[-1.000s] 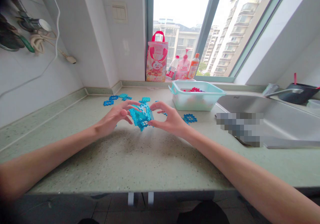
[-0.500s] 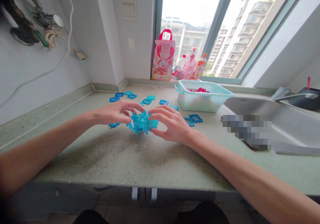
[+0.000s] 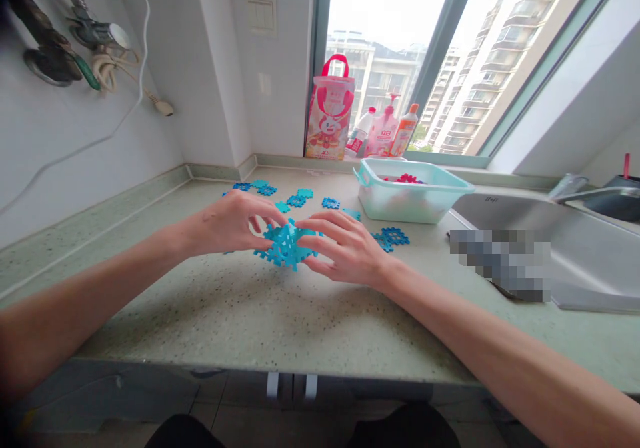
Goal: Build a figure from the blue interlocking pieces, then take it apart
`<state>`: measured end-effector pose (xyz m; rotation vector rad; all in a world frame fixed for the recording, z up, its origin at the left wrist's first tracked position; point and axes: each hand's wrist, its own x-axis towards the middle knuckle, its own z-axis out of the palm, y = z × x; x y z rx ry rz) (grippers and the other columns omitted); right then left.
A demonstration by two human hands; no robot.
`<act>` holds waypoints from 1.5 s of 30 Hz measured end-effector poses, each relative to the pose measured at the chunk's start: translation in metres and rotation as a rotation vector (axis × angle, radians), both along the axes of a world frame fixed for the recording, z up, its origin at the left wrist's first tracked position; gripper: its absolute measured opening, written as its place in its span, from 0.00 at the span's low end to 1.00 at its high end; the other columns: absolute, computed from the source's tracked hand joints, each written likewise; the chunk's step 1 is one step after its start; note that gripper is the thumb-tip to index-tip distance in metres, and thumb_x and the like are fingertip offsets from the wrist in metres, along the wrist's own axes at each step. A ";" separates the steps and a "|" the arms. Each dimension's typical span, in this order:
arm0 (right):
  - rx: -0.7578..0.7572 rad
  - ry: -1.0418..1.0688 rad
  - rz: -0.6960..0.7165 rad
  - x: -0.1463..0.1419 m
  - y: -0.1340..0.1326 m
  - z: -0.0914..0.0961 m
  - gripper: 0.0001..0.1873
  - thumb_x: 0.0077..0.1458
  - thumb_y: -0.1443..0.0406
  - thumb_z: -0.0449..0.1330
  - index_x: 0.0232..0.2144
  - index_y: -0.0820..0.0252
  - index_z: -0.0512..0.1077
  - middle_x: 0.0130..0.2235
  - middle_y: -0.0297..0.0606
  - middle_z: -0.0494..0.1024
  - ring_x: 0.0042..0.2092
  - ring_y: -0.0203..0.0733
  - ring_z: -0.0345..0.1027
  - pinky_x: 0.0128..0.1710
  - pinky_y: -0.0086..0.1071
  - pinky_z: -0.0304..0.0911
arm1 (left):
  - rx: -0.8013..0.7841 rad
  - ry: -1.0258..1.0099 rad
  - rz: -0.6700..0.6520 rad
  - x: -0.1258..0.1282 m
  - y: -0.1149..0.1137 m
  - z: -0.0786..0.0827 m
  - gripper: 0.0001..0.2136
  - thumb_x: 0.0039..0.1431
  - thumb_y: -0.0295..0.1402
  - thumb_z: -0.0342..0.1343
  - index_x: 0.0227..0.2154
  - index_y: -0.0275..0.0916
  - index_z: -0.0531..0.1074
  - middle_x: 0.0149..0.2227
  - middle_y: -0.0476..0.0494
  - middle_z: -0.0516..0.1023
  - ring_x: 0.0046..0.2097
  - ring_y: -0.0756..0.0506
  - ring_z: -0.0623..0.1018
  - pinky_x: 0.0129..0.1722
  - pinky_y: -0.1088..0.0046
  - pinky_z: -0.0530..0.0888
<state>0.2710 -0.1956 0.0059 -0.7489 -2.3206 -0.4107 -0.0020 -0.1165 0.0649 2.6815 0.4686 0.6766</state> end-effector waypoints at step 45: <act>0.412 0.056 0.092 -0.003 -0.011 0.021 0.14 0.64 0.66 0.69 0.52 0.51 0.81 0.52 0.39 0.86 0.49 0.44 0.82 0.47 0.42 0.81 | 0.676 -0.468 -0.014 0.000 -0.009 -0.014 0.04 0.67 0.40 0.66 0.40 0.48 0.84 0.34 0.51 0.88 0.33 0.47 0.87 0.34 0.76 0.79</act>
